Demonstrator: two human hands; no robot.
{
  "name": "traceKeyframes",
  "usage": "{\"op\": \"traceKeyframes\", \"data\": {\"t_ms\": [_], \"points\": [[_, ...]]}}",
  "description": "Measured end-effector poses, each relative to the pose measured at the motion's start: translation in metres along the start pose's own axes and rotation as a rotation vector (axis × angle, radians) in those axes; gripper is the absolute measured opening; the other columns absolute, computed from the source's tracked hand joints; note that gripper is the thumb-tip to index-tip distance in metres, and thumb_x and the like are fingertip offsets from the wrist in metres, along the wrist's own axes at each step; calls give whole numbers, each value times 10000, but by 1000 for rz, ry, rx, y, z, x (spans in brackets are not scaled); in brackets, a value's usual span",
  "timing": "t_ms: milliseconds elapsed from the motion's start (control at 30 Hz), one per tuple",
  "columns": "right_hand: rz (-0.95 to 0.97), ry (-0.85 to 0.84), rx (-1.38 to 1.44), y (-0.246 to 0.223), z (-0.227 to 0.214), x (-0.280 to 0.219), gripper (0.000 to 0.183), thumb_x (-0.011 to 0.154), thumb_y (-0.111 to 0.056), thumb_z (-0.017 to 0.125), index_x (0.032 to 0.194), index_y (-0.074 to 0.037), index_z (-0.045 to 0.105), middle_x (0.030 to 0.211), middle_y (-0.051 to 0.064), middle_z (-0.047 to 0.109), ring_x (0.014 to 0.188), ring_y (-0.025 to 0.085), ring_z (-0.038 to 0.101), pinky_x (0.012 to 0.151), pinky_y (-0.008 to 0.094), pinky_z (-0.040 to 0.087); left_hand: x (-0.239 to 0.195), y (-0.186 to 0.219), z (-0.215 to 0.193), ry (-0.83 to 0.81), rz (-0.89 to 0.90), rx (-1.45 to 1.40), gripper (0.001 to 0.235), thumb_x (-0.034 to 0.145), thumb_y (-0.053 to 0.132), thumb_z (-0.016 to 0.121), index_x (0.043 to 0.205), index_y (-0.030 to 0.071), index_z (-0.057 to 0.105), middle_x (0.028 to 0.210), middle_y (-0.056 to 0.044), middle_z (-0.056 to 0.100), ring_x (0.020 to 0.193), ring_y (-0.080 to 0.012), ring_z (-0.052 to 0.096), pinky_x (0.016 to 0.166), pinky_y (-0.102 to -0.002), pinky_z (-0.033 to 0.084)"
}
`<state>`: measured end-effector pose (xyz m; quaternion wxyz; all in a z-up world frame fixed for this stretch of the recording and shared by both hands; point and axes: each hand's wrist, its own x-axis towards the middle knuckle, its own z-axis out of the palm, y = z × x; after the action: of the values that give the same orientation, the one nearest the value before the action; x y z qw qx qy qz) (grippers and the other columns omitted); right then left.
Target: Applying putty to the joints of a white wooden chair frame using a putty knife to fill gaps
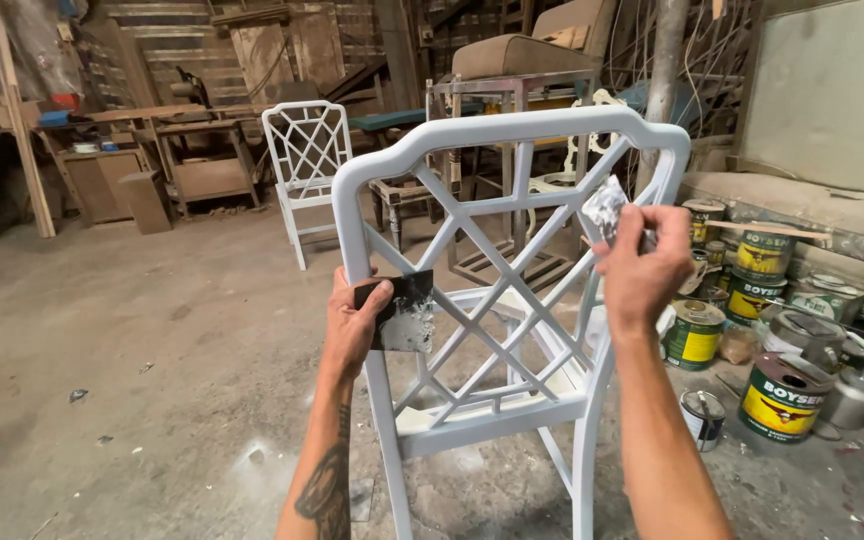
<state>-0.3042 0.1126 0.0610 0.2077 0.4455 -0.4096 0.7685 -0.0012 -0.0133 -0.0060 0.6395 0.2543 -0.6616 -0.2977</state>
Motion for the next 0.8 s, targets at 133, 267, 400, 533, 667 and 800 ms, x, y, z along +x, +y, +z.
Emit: {"op": "traceKeyframes", "data": {"t_ms": [133, 267, 400, 533, 667, 800], "points": [[125, -95, 16, -1, -20, -4, 196, 976, 83, 685, 1135, 77, 569, 892, 196, 632, 526, 175, 615, 390, 236, 495, -1, -11, 0, 7, 4, 6, 285, 898, 336, 748, 950, 61, 799, 1209, -184, 524, 1200, -337, 527, 1109, -460, 369], [83, -87, -67, 12, -20, -7, 96, 976, 78, 718, 1041, 38, 660, 842, 143, 648, 497, 161, 627, 377, 220, 463, -1, -3, -1, 5, -5, -1, 303, 886, 354, 754, 929, 56, 791, 1219, -187, 529, 1196, -342, 531, 1112, -461, 369], [-59, -67, 13, -21, -15, -15, 133, 1003, 120, 603, 1131, 157, 603, 962, 216, 559, 611, 224, 655, 541, 291, 572, -1, -4, 0, 5, -3, -11, 292, 893, 351, 752, 941, 66, 795, 1227, -175, 520, 1192, -325, 527, 1110, -452, 372], [-102, -46, -21, -14, -6, -17, 185, 1085, 47, 530, 1146, 194, 623, 1045, 222, 473, 673, 238, 663, 631, 341, 603, -3, 3, 1, 9, -6, -14, 284, 898, 347, 744, 951, 73, 796, 1225, -172, 519, 1200, -310, 528, 1109, -438, 376], [-186, -35, -38, 2, 6, -15, 308, 1143, -57, 487, 1182, 212, 631, 1065, 256, 492, 758, 285, 689, 690, 383, 602, -1, -8, -1, 13, -14, -3, 277, 900, 345, 744, 960, 81, 800, 1232, -167, 513, 1203, -311, 528, 1113, -436, 382], [-295, 3, -140, 29, 22, -15, 328, 1134, -84, 479, 1364, 106, 616, 1228, 275, 573, 960, 379, 701, 764, 399, 619, -2, -3, 1, 22, -8, -23, 290, 893, 344, 748, 969, 69, 798, 1231, -187, 513, 1201, -332, 527, 1116, -456, 379]]}}
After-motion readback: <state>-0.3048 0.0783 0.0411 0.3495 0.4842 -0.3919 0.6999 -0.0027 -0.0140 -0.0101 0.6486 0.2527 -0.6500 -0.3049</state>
